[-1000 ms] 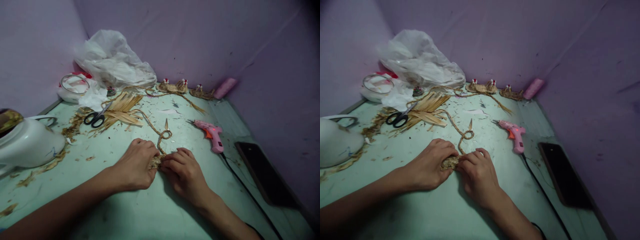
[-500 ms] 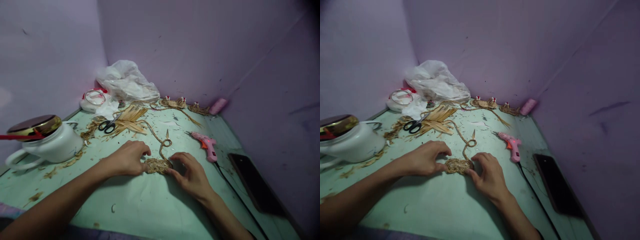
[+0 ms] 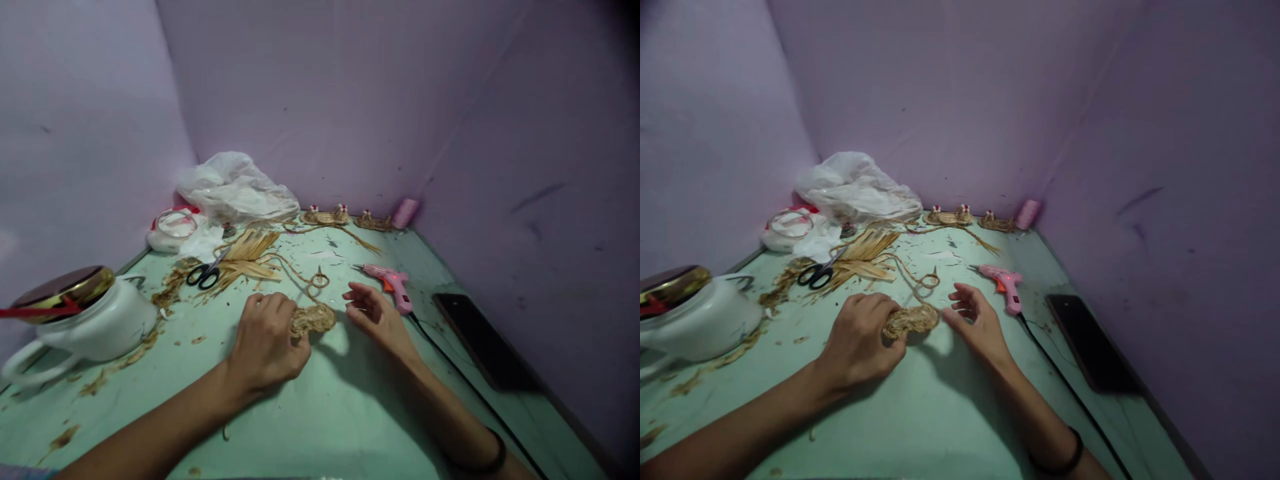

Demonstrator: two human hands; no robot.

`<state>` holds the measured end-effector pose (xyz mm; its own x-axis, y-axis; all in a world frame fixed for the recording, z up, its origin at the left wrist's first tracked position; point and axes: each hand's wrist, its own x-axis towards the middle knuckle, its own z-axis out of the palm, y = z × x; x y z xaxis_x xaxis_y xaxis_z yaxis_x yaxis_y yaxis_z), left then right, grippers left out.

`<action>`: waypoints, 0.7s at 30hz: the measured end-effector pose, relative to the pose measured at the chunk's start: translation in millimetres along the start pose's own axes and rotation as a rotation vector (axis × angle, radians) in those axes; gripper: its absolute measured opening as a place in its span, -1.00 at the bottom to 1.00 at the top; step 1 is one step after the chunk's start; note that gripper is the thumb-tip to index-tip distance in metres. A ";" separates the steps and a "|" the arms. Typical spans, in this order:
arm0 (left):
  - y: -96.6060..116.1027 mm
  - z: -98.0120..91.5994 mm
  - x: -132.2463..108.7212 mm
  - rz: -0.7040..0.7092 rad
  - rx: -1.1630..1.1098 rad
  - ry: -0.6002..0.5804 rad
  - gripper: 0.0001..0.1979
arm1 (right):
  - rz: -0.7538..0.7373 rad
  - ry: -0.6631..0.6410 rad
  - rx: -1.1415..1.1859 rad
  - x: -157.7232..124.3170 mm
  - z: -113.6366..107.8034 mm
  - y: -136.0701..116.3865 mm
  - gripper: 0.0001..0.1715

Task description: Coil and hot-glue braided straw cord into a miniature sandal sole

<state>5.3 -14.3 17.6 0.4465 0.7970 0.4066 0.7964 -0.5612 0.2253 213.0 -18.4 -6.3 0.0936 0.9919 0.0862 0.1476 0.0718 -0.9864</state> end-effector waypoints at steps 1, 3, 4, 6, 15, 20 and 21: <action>0.8 0.5 1.1 -0.024 -0.011 0.074 -0.79 | 0.098 0.038 0.181 2.3 -0.8 -1.1 -0.38; 3.5 3.2 3.2 -0.064 -0.033 0.201 -0.77 | 0.246 0.035 0.476 5.1 -0.8 -4.0 -0.45; 5.2 5.3 4.0 -0.059 -0.048 0.233 -0.76 | 0.290 0.002 0.572 5.5 -0.1 -5.8 -0.46; 8.2 10.2 4.7 0.000 -0.082 0.252 -0.74 | 0.330 -0.075 0.667 4.8 1.5 -9.6 -0.44; 5.0 20.1 11.4 -0.120 -0.512 0.189 -0.45 | 0.412 -0.140 0.802 0.9 9.6 -10.1 -0.63; 11.6 15.6 18.6 -0.717 -1.345 -0.017 -0.45 | 0.362 -0.090 0.880 2.5 33.5 -6.2 -0.71; 12.4 16.1 19.3 -0.776 -1.444 -0.053 -0.51 | 0.362 -0.093 0.877 1.6 39.2 -5.3 -0.71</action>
<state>30.4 -2.3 14.0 0.1827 0.9597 -0.2135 -0.1815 0.2463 0.9520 173.7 -13.1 -6.4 -0.0953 0.9711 -0.2187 -0.6700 -0.2251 -0.7074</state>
